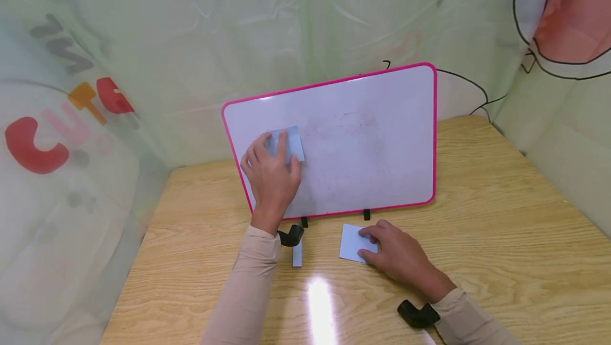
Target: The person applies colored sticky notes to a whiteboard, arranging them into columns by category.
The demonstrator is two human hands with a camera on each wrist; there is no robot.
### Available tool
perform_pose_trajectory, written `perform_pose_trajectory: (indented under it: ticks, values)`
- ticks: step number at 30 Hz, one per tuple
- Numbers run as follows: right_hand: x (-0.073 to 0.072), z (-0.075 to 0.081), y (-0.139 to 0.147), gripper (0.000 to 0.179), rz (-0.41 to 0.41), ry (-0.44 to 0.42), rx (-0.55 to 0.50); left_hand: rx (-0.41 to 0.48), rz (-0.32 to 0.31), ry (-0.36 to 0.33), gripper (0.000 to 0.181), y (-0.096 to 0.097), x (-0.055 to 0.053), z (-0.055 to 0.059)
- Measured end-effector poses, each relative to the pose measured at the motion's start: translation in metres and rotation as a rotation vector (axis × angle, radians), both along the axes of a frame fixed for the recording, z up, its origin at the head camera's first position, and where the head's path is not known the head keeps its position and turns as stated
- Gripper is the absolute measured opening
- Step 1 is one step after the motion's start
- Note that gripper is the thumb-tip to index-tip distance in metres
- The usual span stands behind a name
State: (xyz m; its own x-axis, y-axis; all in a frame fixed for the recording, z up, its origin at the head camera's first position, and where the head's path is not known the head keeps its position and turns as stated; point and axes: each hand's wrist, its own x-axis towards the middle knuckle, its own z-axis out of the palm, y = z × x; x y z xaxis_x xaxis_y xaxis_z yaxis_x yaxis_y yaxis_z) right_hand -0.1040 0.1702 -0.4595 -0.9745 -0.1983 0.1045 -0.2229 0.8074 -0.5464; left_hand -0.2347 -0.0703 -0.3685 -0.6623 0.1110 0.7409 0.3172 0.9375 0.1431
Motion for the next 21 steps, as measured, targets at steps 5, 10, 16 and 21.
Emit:
perform_pose_trajectory:
  ticks: [5,10,16,21]
  values:
    - [-0.0007,0.0009,-0.0004,0.036,-0.001,0.006,0.004,0.028,0.013,-0.009,0.052,-0.0082,0.001,-0.003]
    - [-0.0004,0.0012,-0.0004,0.036,-0.001,-0.003,0.001,0.035,0.017,0.01,0.051,-0.0103,0.0018,-0.0041]
    - [0.0005,0.0006,-0.0006,0.036,-0.002,-0.01,-0.002,-0.012,0.007,-0.002,0.056,-0.0063,0.001,-0.0042]
    - [0.0003,0.0003,-0.001,0.036,-0.002,-0.007,-0.001,-0.061,-0.004,-0.012,0.06,-0.0028,0.0002,-0.0038]
